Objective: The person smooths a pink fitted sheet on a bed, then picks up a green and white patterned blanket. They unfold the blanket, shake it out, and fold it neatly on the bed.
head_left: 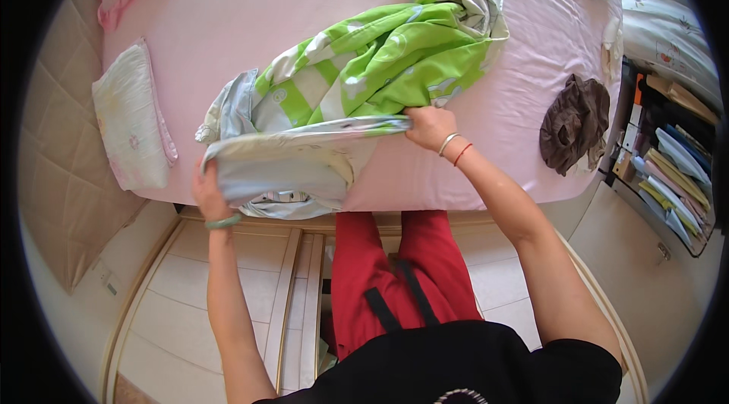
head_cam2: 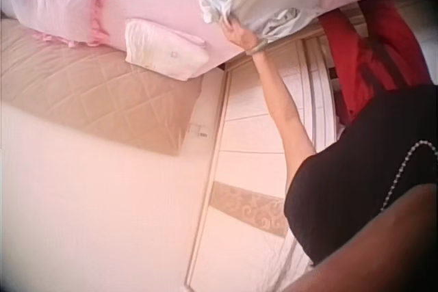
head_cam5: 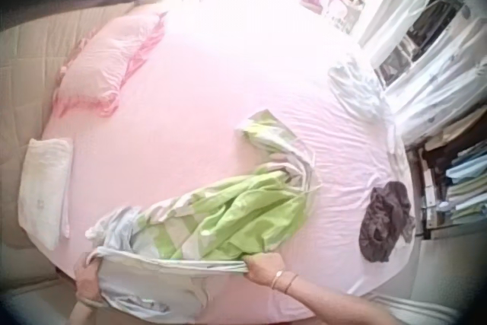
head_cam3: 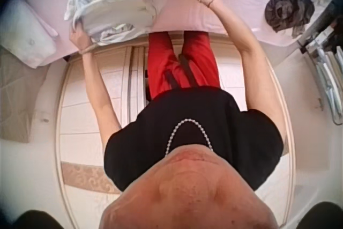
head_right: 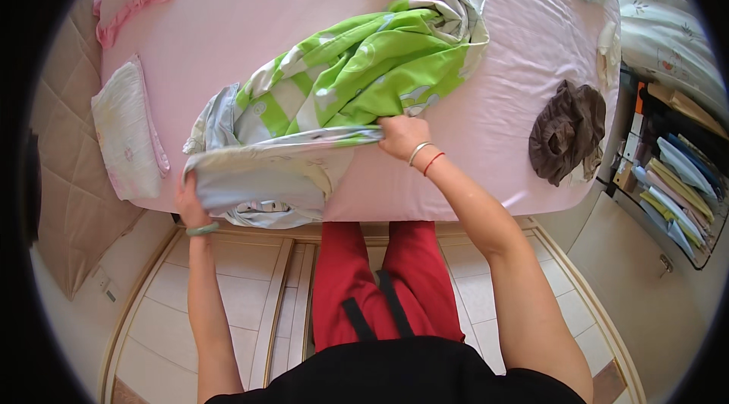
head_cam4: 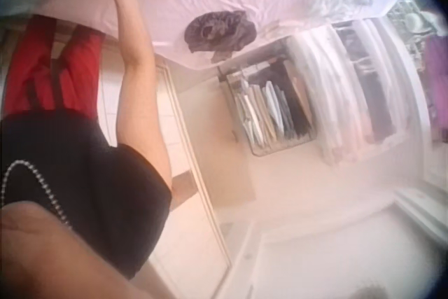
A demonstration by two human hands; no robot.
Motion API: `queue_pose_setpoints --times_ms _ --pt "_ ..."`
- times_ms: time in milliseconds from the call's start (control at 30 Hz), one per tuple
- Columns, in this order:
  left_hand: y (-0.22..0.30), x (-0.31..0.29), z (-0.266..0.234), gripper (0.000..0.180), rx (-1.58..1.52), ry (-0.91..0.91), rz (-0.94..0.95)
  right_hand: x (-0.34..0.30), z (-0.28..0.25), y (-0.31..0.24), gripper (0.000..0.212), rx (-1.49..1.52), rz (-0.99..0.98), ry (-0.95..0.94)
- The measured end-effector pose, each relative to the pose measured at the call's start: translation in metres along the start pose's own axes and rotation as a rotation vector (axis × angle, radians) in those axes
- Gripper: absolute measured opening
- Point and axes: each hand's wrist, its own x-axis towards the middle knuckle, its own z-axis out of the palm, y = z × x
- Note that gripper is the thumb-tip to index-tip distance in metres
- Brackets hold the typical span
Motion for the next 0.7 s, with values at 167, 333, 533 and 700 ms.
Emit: queue_pose_setpoints --times_ms 167,333,533,700 --pt "-0.064 0.021 -0.067 0.021 0.233 0.227 0.048 -0.012 0.004 -0.007 0.025 -0.144 -0.187 0.327" --pt "-0.066 0.044 0.022 0.058 1.085 0.068 0.613 -0.024 -0.015 0.015 0.032 0.286 -0.326 0.566" --pt "0.01 -0.057 0.208 0.064 0.74 -0.797 0.755 -0.035 -0.053 -0.054 0.04 0.84 -0.413 0.655" --pt "0.015 -0.069 0.206 0.03 0.49 -0.703 0.388 -0.008 -0.003 0.021 0.04 1.553 0.425 0.78"
